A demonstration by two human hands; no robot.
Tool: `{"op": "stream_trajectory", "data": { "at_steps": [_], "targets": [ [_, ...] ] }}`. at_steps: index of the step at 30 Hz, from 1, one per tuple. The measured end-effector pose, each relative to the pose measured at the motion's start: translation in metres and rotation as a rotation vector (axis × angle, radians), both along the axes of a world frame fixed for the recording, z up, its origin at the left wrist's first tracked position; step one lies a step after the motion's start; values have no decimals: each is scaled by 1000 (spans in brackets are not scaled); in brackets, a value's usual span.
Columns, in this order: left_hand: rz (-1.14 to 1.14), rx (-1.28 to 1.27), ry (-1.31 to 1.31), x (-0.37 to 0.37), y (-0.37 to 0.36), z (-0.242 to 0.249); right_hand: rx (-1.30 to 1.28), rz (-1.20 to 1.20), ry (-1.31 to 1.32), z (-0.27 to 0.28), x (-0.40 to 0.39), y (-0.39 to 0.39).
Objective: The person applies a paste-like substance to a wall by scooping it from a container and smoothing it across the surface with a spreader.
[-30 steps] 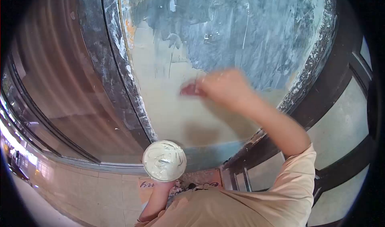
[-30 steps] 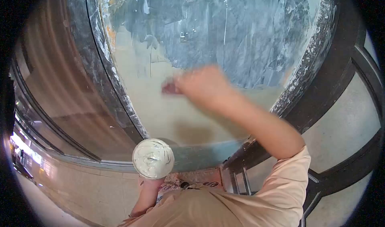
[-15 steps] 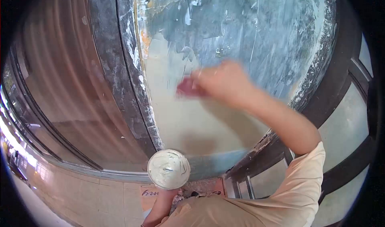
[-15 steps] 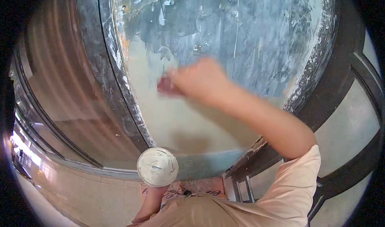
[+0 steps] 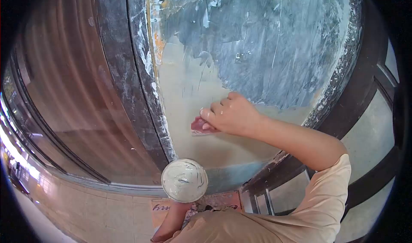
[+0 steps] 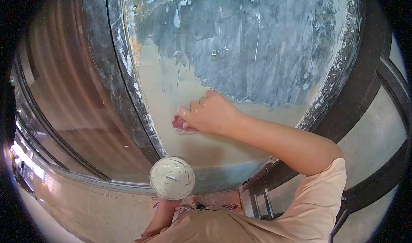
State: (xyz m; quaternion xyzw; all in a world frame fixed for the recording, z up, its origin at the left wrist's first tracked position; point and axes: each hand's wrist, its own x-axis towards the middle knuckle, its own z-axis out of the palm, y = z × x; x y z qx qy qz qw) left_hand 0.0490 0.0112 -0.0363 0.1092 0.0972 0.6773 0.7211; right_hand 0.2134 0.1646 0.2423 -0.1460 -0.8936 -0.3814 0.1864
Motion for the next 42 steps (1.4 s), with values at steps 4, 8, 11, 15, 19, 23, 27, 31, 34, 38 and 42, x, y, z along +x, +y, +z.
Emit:
{"op": "stream_trajectory", "data": {
  "at_steps": [4,8,11,15,19,23,27,31,34,38,42],
  "targets": [
    [-30,44,-92,-1,0,0,149,-55,181,55,-2,6],
    [-22,46,-53,-4,1,-7,332,-110,604,140,7,-9],
    [-36,37,-110,-7,1,-16,276,-82,576,138,4,-16],
    [-141,146,-226,-8,3,-1,70,4,85,47,-23,-6],
    [-110,34,-231,-9,4,-6,77,39,-106,19,-35,3],
    [60,84,152,-11,2,-14,158,-75,238,111,-38,5],
    [39,108,4,-14,3,-5,400,-48,565,191,-29,-15],
    [-13,103,-97,-16,7,-1,265,-18,654,167,-20,-29],
    [-80,138,-116,-22,9,-9,-397,-47,697,93,-9,-44],
    [-91,137,-240,-34,15,-16,-1132,-137,435,-43,19,-46],
    [-74,-10,-137,-35,14,-27,-1427,-167,676,-152,57,-41]
  ]
}}
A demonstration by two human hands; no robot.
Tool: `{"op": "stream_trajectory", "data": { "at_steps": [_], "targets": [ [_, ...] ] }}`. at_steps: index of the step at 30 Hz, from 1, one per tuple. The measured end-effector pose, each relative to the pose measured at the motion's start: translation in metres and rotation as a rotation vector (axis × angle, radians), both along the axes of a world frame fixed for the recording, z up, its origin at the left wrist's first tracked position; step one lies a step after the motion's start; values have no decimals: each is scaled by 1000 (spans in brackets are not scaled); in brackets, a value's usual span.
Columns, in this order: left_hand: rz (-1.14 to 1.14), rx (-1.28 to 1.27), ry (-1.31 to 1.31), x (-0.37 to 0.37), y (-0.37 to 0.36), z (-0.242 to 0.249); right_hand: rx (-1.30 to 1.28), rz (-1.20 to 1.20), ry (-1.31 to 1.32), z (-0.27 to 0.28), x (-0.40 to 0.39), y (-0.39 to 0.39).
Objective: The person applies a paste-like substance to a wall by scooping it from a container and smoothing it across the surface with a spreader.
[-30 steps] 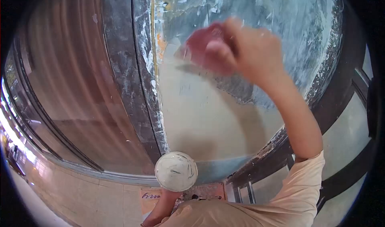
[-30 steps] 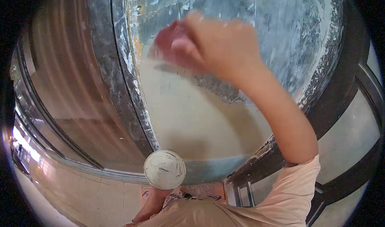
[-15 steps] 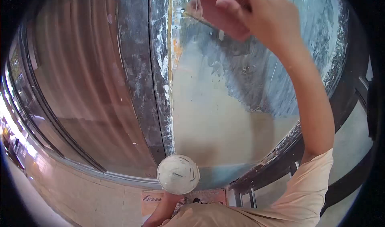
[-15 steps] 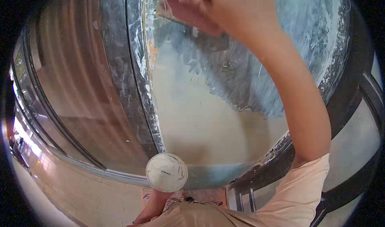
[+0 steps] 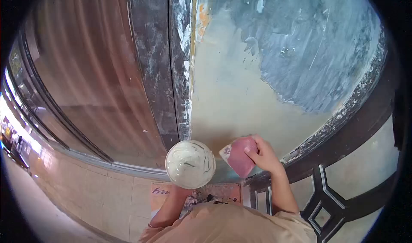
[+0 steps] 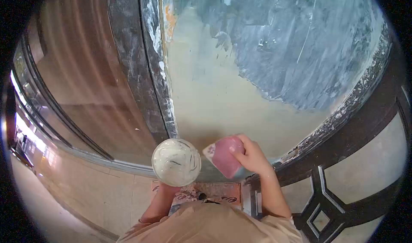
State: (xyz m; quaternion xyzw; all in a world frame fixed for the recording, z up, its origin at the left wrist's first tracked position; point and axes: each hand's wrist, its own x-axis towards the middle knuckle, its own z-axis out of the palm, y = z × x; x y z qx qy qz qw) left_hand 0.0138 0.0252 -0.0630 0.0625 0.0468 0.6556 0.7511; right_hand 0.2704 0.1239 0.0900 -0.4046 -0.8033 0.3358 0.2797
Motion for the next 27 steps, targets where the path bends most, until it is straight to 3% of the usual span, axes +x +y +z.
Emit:
{"op": "stream_trajectory", "data": {
  "at_steps": [2,3,5,9,11,15,17,21,23,24,26,27],
  "targets": [
    [45,82,-10,5,0,8,-174,-66,252,-29,19,0],
    [41,75,-10,7,1,1,-180,-72,252,-32,28,0],
    [154,60,310,14,3,-12,-207,-81,175,-33,40,-5],
    [12,50,119,25,2,-3,-219,-89,245,-16,36,-17],
    [6,207,294,35,5,7,-154,-100,221,-12,38,-18],
    [-76,71,157,55,13,13,119,-49,45,29,23,-30],
    [-116,135,178,63,11,29,384,14,-157,37,25,-32],
    [-106,272,141,85,8,36,471,45,-164,33,35,-33],
    [-12,191,526,97,9,31,498,57,-181,26,42,-34],
    [-4,187,531,102,9,34,498,66,-176,24,45,-33],
    [56,235,890,110,10,43,539,89,-166,19,50,-35],
    [57,231,895,115,12,44,537,91,-160,16,53,-34]
  ]
}}
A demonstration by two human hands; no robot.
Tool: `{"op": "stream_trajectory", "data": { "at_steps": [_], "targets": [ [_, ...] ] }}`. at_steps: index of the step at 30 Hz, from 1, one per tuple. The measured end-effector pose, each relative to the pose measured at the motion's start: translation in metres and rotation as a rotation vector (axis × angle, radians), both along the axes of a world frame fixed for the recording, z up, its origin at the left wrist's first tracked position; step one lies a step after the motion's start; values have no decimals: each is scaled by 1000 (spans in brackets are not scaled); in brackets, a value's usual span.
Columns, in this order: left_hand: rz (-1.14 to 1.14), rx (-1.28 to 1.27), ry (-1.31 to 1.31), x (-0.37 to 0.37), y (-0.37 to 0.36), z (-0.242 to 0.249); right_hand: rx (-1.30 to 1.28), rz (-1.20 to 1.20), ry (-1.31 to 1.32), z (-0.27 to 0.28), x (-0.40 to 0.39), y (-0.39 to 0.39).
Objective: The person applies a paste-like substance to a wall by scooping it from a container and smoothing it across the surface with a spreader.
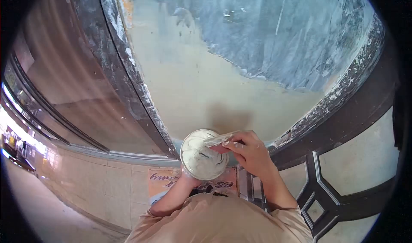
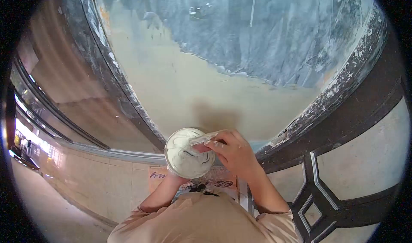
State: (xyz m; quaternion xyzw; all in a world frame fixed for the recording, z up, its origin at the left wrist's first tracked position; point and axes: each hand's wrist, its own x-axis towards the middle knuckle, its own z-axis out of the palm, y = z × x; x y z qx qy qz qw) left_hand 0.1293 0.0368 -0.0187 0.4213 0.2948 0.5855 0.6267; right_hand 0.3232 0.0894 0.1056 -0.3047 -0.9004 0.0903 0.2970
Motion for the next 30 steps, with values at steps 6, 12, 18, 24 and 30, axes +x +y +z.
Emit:
{"op": "stream_trajectory", "data": {
  "at_steps": [6,12,18,24,30],
  "targets": [
    [-38,-287,-462,38,-3,37,103,41,-1,-10,15,-2],
    [-169,-364,-761,58,1,2,199,48,19,-21,37,2],
    [-162,-203,-415,79,-6,6,337,-13,79,-26,67,-2],
    [-226,-269,-900,98,-6,-19,246,-405,309,-39,124,12],
    [-244,-199,-843,100,-9,-24,-487,-285,1188,-76,162,37]
  ]
}}
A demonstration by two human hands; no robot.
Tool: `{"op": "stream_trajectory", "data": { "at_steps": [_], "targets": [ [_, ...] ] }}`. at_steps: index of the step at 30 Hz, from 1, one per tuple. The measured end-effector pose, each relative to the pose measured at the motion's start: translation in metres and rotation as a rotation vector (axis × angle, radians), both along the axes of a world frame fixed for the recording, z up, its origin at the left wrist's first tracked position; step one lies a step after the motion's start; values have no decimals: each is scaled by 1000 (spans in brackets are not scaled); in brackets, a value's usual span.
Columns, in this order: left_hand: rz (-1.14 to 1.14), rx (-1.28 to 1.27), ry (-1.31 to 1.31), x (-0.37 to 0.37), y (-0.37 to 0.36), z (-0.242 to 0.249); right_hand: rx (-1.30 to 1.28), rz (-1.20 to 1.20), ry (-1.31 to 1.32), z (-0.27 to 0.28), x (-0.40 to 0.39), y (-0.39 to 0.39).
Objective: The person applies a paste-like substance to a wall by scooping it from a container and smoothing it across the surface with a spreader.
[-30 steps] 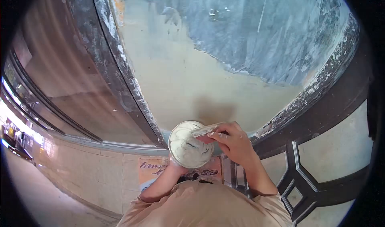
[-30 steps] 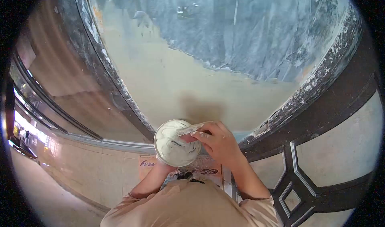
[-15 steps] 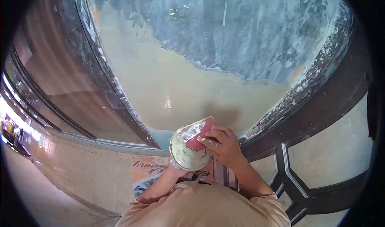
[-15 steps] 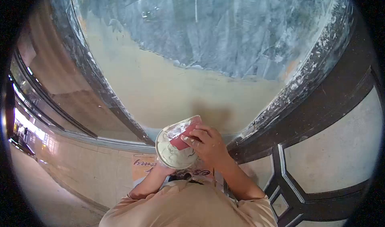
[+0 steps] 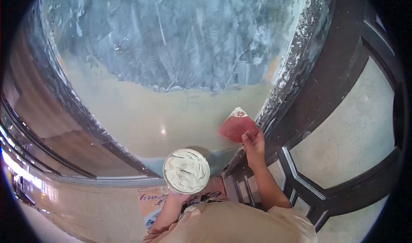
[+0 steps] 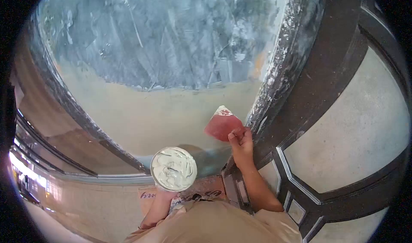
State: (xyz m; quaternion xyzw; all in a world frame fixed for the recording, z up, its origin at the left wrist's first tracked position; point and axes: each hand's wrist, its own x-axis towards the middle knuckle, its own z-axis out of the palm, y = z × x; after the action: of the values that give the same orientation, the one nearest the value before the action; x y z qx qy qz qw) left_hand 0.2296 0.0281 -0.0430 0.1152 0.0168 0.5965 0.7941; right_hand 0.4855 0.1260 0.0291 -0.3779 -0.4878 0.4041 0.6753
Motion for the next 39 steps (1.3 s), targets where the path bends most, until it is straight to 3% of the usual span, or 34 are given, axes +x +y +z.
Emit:
{"op": "stream_trajectory", "data": {
  "at_steps": [2,6,7,9,12,16,19,23,24,25,29,34,36,39],
  "targets": [
    [-53,-77,-138,0,1,2,-105,3,37,-2,3,-4],
    [78,1,124,0,4,15,-279,49,62,16,-5,-11],
    [22,-73,49,-3,7,19,-275,43,72,10,-5,-4],
    [35,-89,57,-7,9,24,58,-29,-173,-5,-6,15],
    [38,-178,70,-22,10,16,151,8,-241,9,-14,31],
    [46,-132,136,-34,7,22,118,-78,-349,41,-37,37],
    [19,-126,134,-41,9,28,96,-254,-613,61,-48,35],
    [-27,-132,96,-53,12,25,69,-351,-655,62,-46,42],
    [-50,-111,74,-54,12,26,64,-428,-607,59,-39,45],
    [69,-78,343,-55,9,29,60,-505,-558,55,-32,48],
    [25,-143,242,-61,16,29,55,-495,-310,32,-11,40],
    [-42,-162,131,-63,17,26,88,-384,-479,62,-45,31],
    [-34,-165,162,-63,18,23,3,-384,-717,77,-59,30],
    [-21,-169,217,-69,20,14,0,-494,-574,45,-42,48]
  ]
}}
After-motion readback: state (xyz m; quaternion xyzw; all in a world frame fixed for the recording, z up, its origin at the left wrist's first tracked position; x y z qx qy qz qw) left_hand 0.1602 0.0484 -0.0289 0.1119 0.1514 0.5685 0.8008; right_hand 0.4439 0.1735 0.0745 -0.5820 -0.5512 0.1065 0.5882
